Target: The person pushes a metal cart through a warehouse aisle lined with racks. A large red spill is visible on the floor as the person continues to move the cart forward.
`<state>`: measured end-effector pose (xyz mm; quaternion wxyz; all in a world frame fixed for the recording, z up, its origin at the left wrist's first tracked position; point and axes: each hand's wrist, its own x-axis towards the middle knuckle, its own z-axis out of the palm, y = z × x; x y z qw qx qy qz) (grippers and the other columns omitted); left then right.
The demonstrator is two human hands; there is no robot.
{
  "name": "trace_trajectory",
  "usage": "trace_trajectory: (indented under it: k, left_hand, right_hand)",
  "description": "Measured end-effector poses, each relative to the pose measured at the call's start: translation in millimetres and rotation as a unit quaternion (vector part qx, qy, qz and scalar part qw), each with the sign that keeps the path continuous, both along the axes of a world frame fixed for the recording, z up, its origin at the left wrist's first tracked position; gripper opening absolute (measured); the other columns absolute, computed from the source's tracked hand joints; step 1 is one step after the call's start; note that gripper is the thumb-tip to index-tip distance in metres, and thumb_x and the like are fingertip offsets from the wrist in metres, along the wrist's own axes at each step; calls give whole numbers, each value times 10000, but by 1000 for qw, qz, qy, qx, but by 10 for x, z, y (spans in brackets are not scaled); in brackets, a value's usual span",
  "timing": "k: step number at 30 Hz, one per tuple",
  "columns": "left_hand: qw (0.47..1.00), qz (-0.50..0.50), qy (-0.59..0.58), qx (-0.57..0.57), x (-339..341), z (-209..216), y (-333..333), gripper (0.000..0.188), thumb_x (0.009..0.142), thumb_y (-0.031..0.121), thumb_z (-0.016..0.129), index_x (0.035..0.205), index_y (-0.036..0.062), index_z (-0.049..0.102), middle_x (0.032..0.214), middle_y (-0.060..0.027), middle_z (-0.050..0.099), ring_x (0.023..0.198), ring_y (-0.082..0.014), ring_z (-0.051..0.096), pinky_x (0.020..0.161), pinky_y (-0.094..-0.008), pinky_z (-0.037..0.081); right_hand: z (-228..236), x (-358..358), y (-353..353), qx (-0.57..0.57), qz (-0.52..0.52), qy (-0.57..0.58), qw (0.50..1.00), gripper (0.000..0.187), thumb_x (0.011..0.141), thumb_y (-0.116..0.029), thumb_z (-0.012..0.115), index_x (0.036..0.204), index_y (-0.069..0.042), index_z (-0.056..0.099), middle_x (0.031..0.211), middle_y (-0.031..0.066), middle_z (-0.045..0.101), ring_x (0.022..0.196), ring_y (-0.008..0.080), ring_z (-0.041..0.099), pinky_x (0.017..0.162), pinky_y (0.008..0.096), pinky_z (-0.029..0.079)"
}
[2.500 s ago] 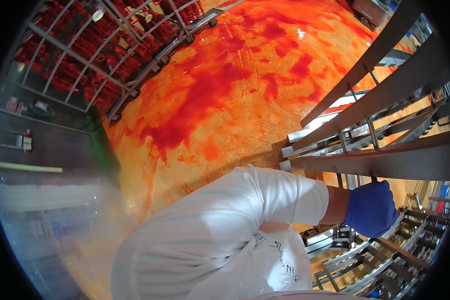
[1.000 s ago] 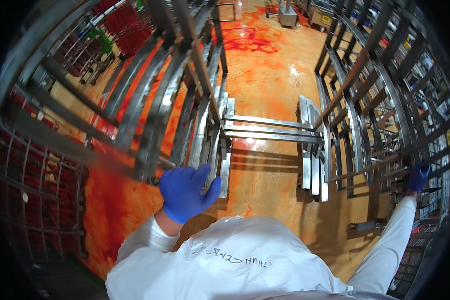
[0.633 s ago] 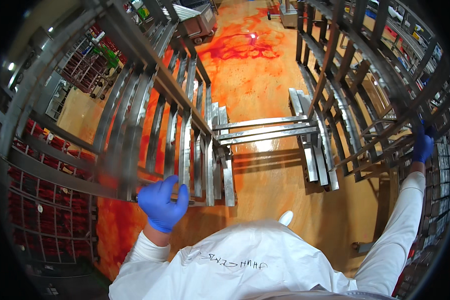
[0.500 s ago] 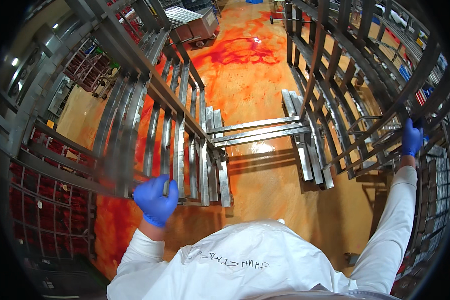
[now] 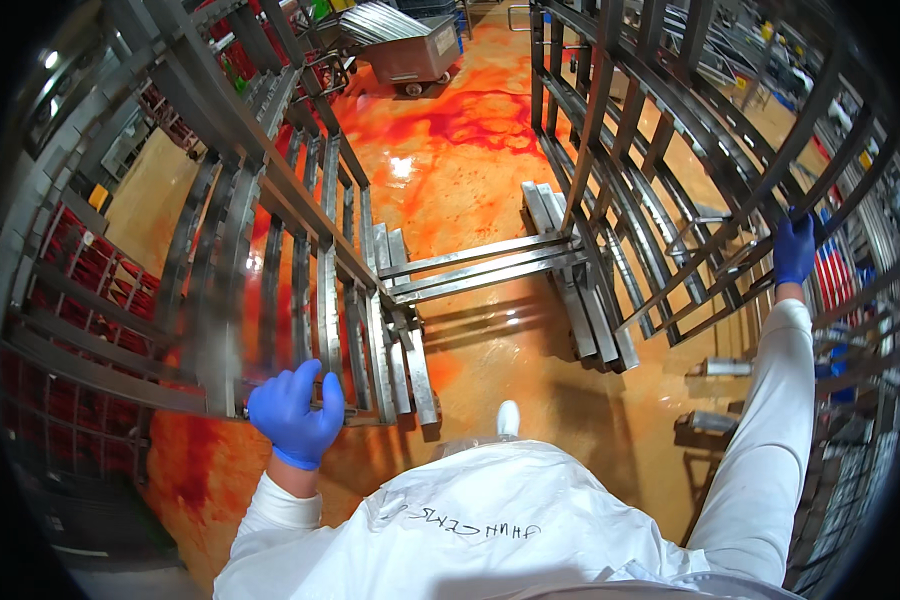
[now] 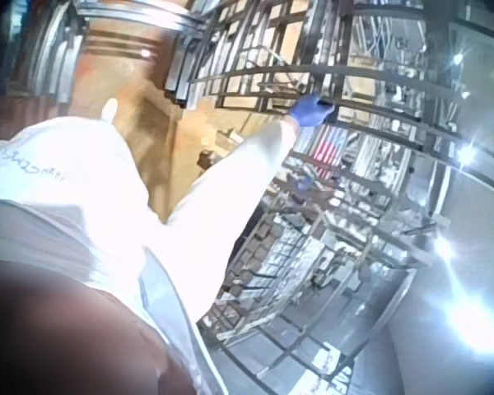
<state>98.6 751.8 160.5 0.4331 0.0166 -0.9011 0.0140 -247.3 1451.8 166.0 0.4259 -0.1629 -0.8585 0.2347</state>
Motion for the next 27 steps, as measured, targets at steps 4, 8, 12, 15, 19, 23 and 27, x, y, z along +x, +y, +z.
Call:
trace_trajectory:
  k: [4,8,12,15,19,23,27]
  left_hand:
    - [1000,6,-7,5,4,52,121,141,755,241,733,864,150,731,568,-22,448,485,-218,438,493,-374,317]
    - [998,-10,-49,33,132,88,151,197,745,228,740,914,127,735,594,-33,497,510,-229,475,507,-372,340]
    - [995,-18,-83,46,269,102,132,229,744,235,744,943,122,734,607,-41,503,524,-238,483,521,-378,341]
    - [994,-33,-91,50,275,99,136,232,739,235,747,941,122,734,608,-39,488,528,-236,476,526,-385,333]
    - [997,-5,-81,10,341,65,144,238,736,226,750,947,118,732,602,-31,475,526,-235,475,530,-385,331]
    - [1000,-6,-30,7,498,15,131,180,741,258,745,879,142,741,590,-18,477,499,-222,465,494,-372,334]
    - [1000,15,-10,-5,457,72,188,151,724,220,740,855,145,733,573,-13,484,476,-214,454,480,-364,328]
  right_hand:
    - [74,-77,116,10,-18,-21,1000,454,930,-377,591,1301,-117,618,1200,152,716,1144,371,663,950,451,498]
    - [54,-132,308,1,-19,-10,1000,424,927,-330,601,1298,-125,618,1195,151,717,1135,356,671,952,437,495]
    - [12,-200,249,4,7,8,1000,387,927,-290,615,1260,-92,616,1168,159,713,1111,342,678,945,425,496]
    - [9,-261,768,55,65,57,995,345,938,-250,618,1219,-51,632,1097,127,703,1029,265,674,926,384,495]
    - [-47,-345,639,39,107,49,992,352,957,-261,622,1232,-43,643,1105,117,694,1029,250,657,933,376,481]
    - [88,-169,834,68,127,18,989,429,980,-291,601,1292,3,622,1231,143,681,1126,271,640,985,383,467]
    - [108,-35,942,67,107,10,992,500,977,-332,600,1333,20,592,1266,168,683,1169,299,646,1002,398,469]
